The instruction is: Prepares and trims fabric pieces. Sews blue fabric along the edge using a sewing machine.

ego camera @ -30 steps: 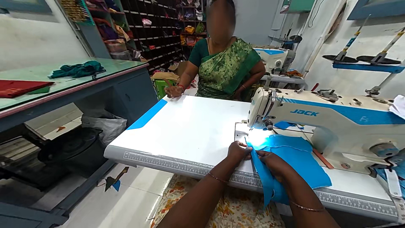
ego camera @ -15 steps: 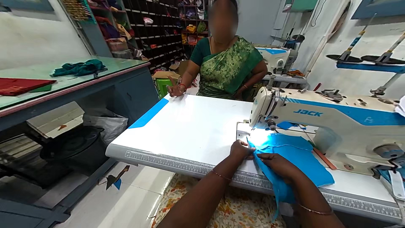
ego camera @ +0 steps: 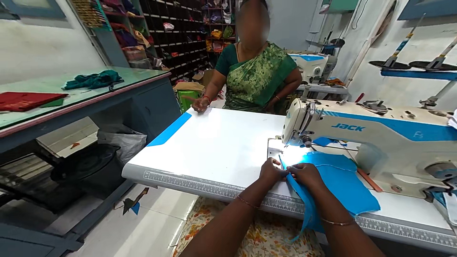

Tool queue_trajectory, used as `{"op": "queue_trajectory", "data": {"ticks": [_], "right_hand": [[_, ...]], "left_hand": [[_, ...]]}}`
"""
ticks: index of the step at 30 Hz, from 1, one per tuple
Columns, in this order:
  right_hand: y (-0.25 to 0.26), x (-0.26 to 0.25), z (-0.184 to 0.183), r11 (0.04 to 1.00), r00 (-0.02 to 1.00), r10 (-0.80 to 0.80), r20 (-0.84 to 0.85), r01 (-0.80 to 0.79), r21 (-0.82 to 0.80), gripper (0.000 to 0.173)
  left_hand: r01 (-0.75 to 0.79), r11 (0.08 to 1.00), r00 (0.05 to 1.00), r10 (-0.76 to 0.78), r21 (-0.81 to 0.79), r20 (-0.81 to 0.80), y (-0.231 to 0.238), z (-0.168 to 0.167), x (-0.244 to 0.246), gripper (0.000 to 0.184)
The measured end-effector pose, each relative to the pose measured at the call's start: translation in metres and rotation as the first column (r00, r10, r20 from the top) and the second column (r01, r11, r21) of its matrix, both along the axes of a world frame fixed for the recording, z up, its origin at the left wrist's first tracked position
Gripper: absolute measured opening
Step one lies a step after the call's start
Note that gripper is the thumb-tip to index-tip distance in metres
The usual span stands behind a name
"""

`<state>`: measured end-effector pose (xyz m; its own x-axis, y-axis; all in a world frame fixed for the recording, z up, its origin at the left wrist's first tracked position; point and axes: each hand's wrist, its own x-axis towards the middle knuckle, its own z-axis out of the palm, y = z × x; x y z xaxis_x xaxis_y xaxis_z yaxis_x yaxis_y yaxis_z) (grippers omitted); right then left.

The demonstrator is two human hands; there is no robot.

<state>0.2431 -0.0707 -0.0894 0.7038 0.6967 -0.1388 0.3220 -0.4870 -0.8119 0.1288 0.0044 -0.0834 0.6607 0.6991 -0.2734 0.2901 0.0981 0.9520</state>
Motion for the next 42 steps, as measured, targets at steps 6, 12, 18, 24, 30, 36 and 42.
{"op": "queue_trajectory", "data": {"ticks": [6,12,18,24,30,36,42], "right_hand": [[0.01,0.007,-0.003,0.999,0.997,-0.016,-0.075,0.013,-0.042,0.024],[0.01,0.009,0.009,0.998,0.966,-0.032,-0.256,0.019,-0.053,0.026],[0.005,0.01,0.016,0.995,0.955,-0.014,-0.296,-0.015,-0.098,0.026],[0.006,0.008,0.009,0.966,0.992,0.104,-0.069,-0.118,-0.228,0.034],[-0.006,-0.004,0.018,0.941,0.974,0.211,0.084,-0.179,-0.289,0.03],[-0.011,0.002,0.01,0.966,0.984,0.173,-0.041,-0.178,-0.189,0.024],[-0.011,-0.009,0.015,0.961,0.98,0.188,0.063,-0.171,-0.217,0.026]], "left_hand": [[0.012,1.0,0.997,-0.013,0.007,0.07,-0.001,-0.003,-0.003,0.052],[-0.021,0.995,0.994,0.03,-0.095,0.1,0.001,-0.002,-0.001,0.043],[-0.135,0.983,0.989,0.14,-0.128,0.036,0.02,-0.012,0.025,0.048],[-0.104,0.992,0.995,0.104,-0.074,-0.01,0.031,-0.023,0.036,0.061],[-0.063,0.997,0.996,0.066,0.043,-0.061,0.03,-0.022,0.033,0.057],[-0.017,1.0,1.0,0.017,0.011,-0.022,0.032,-0.024,0.033,0.043],[0.01,1.0,0.996,-0.009,0.018,-0.087,0.001,0.02,0.002,0.048]]}}
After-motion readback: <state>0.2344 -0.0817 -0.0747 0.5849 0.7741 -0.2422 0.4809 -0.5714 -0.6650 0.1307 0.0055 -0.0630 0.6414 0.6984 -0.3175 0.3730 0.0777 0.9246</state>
